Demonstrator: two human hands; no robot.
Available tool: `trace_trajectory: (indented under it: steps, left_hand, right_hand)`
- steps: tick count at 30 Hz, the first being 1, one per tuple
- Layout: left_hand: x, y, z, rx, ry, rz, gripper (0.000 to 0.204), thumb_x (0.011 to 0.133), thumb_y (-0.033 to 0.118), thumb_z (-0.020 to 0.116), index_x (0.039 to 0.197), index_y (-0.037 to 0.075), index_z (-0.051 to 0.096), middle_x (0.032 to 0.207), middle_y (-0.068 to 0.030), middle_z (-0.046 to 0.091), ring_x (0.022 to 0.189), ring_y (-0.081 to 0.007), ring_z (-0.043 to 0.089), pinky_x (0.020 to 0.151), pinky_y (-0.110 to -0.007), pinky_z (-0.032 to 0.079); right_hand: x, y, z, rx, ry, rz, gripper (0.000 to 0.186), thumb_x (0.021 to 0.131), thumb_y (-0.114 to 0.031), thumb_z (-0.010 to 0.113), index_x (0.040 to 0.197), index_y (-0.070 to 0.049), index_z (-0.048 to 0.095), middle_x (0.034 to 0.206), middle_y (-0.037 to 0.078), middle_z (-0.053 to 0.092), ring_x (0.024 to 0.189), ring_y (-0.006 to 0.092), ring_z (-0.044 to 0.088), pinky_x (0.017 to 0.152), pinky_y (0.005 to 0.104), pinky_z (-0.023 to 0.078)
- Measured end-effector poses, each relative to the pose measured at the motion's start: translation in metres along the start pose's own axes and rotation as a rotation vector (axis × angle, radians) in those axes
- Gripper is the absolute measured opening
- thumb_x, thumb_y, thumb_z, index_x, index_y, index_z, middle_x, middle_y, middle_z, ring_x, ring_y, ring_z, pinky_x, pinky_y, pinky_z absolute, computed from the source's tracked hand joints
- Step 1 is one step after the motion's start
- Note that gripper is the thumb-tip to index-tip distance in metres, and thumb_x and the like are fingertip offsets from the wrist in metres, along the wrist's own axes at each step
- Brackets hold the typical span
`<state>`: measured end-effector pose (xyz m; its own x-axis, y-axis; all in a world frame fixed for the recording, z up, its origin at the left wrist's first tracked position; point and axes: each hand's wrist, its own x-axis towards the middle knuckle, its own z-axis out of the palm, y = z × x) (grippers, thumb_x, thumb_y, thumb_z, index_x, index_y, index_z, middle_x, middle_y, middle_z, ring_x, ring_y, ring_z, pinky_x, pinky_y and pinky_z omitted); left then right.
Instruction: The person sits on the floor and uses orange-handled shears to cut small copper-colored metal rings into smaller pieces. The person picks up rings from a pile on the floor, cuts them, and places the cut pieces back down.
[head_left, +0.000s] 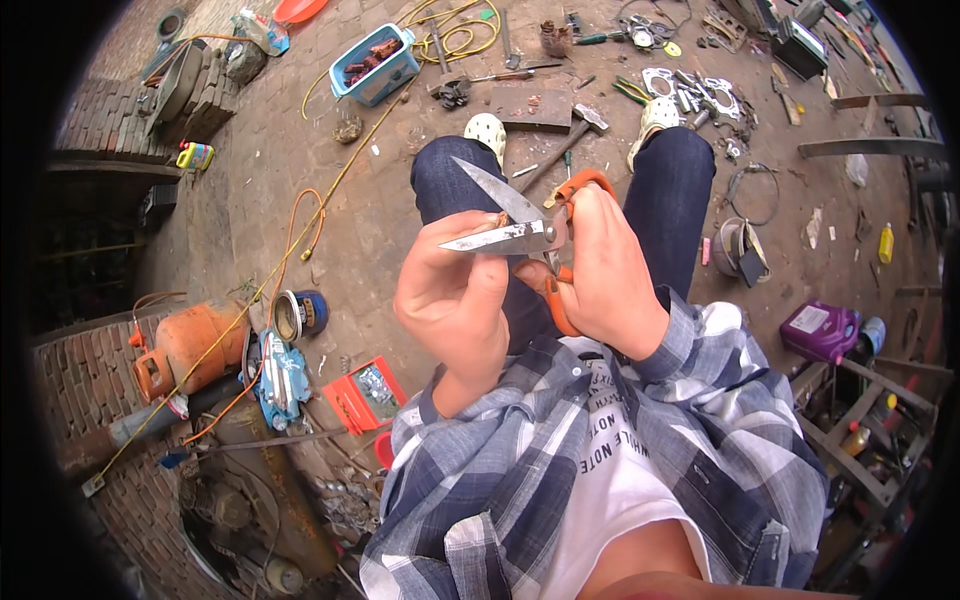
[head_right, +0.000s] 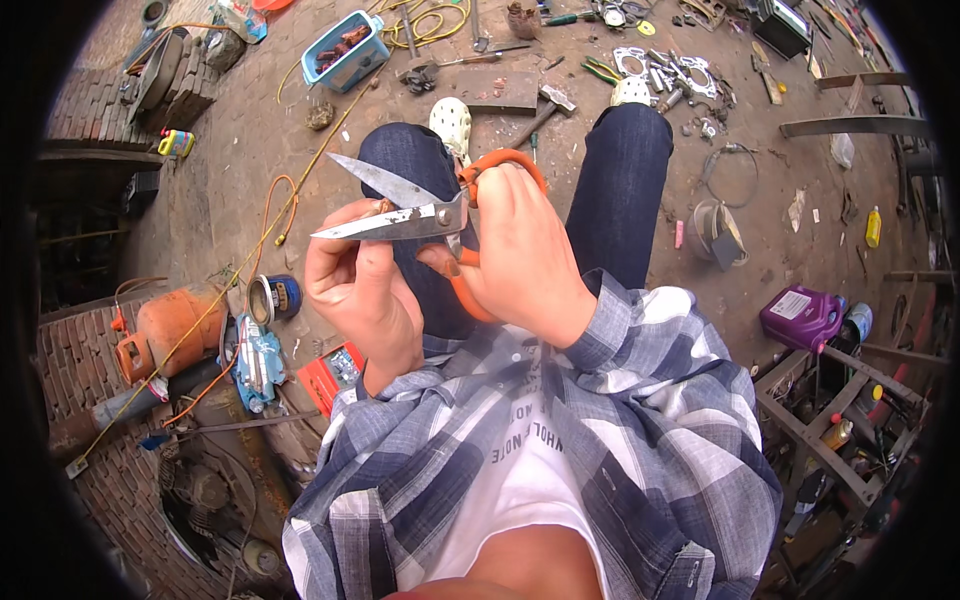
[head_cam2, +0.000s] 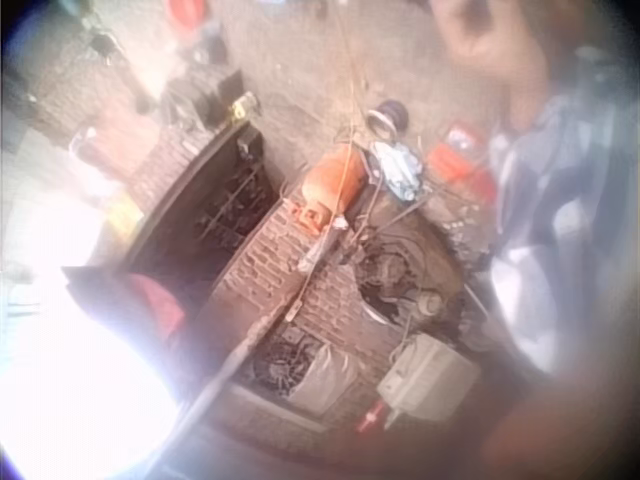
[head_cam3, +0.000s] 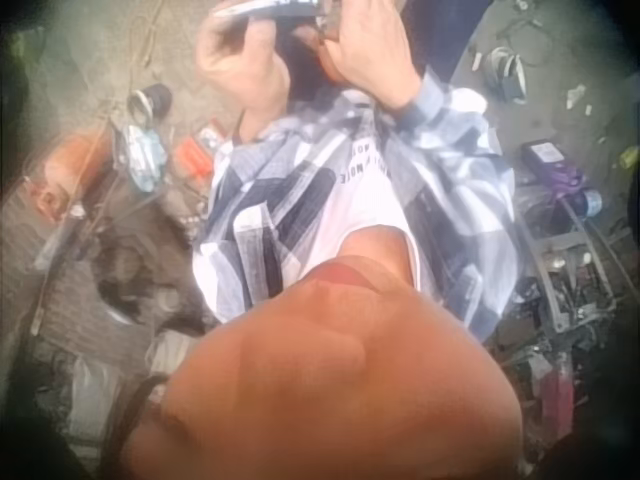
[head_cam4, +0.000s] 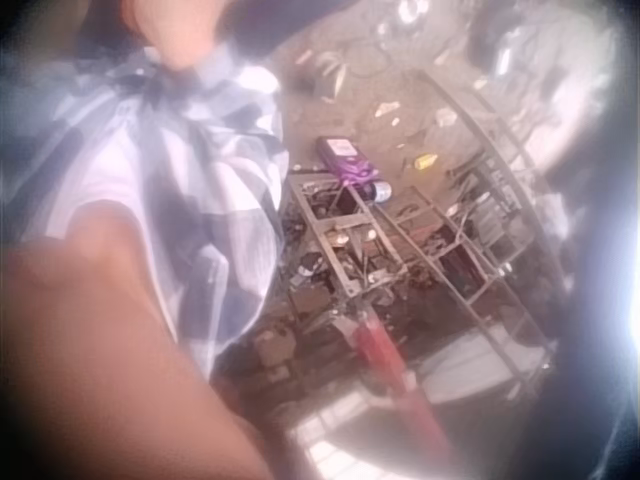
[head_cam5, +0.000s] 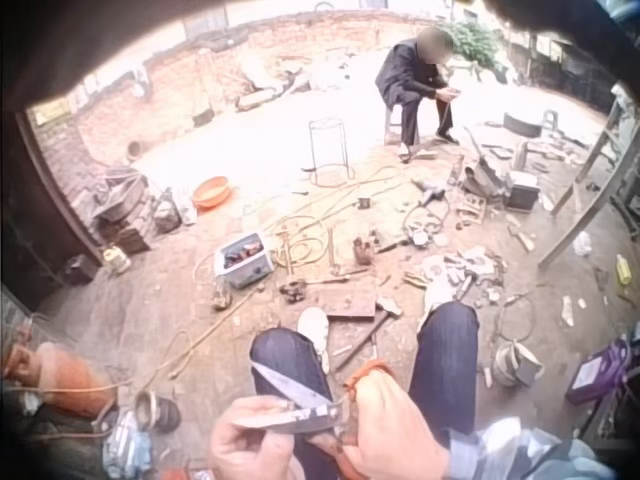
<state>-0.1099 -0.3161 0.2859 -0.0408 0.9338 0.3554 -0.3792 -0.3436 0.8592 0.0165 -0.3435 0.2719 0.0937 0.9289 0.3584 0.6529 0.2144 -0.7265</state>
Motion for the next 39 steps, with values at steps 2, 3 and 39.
trace_trajectory:
  steps: [2, 3, 39]
  left_hand:
    - [0.0009, -0.0014, -0.0008, 0.020, 0.005, -0.004, 0.010, 0.079, -0.003, 0.060, 0.088, -0.005, 0.057, 0.095, -0.0136, 0.061, 0.083, -0.0149, 0.058, 0.079, -0.028, 0.046]
    - [0.0015, -0.0018, -0.0018, 0.023, 0.002, -0.009, 0.009, 0.079, -0.002, 0.060, 0.088, -0.005, 0.057, 0.095, -0.0135, 0.061, 0.083, -0.0147, 0.058, 0.079, -0.028, 0.046]
    - [0.0103, -0.0063, -0.0101, 0.055, -0.054, -0.054, 0.015, 0.079, -0.002, 0.059, 0.094, -0.006, 0.057, 0.098, -0.0133, 0.060, 0.086, -0.0158, 0.060, 0.081, -0.027, 0.047]
  right_hand:
    - [0.0001, -0.0013, -0.0007, 0.013, -0.014, 0.024, 0.054, 0.064, -0.028, 0.077, 0.094, 0.002, 0.042, 0.081, 0.014, 0.046, 0.076, 0.0334, 0.049, 0.065, 0.0396, 0.041]
    - [-0.0002, -0.0018, -0.0009, 0.020, -0.021, 0.036, 0.054, 0.064, -0.028, 0.077, 0.093, 0.001, 0.043, 0.081, 0.014, 0.047, 0.076, 0.0334, 0.049, 0.065, 0.0396, 0.041]
    - [0.0001, 0.0038, 0.0018, 0.002, -0.030, 0.036, 0.057, 0.065, -0.031, 0.076, 0.098, 0.003, 0.044, 0.085, 0.016, 0.046, 0.078, 0.0341, 0.049, 0.067, 0.0399, 0.041]
